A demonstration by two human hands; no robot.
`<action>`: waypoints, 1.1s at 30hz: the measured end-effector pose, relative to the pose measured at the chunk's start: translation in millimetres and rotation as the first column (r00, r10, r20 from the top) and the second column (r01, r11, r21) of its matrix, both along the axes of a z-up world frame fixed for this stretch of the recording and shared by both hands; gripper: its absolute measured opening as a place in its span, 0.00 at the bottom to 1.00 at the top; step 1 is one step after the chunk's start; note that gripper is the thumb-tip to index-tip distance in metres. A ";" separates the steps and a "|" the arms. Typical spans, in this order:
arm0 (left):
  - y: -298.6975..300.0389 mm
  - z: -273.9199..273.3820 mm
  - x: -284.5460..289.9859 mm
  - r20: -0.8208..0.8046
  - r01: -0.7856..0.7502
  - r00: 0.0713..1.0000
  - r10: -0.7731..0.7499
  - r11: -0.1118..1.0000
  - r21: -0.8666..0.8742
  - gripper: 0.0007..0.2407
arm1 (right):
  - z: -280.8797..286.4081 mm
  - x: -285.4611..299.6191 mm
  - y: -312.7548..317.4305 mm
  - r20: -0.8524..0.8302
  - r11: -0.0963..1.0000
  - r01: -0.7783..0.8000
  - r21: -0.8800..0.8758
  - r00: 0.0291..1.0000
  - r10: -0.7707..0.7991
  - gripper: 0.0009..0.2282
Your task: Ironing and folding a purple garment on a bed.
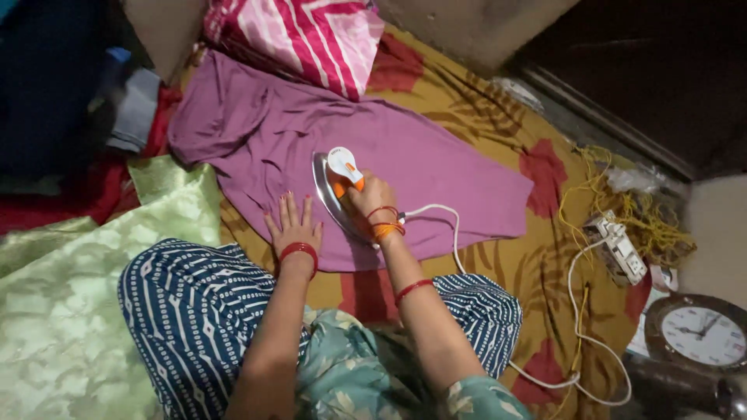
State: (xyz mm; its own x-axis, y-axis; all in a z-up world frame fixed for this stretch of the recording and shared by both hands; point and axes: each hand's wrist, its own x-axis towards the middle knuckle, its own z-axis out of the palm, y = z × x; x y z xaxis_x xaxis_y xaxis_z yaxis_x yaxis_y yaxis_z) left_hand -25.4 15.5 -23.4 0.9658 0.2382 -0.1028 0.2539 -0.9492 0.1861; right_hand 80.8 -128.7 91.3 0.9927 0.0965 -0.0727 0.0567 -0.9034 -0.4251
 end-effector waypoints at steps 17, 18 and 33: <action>0.3 8.3 -14.2 -0.114 0.093 0.989 -0.092 0.996 -0.001 0.31 | 6.2 -56.4 -8.8 -0.080 0.990 0.131 0.052 0.989 -0.126 0.13; -0.6 9.8 -13.2 -0.117 0.087 0.989 -0.087 0.996 -0.007 0.31 | 9.8 -53.9 -7.8 -0.080 0.987 0.151 0.051 0.986 -0.147 0.13; -2.0 23.1 -27.8 -0.147 0.090 0.984 -0.105 0.991 -0.102 0.30 | -1.2 -45.9 -30.9 0.039 0.993 -0.048 0.110 0.998 0.044 0.14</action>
State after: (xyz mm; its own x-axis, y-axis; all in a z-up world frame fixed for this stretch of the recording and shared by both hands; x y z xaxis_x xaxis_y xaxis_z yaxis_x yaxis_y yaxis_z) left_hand -53.3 13.6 -0.3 0.9553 0.1260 -0.2676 0.1934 -0.9506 0.2429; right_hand 34.9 -159.5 90.1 0.9888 0.1473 -0.0233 0.1139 -0.8468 -0.5196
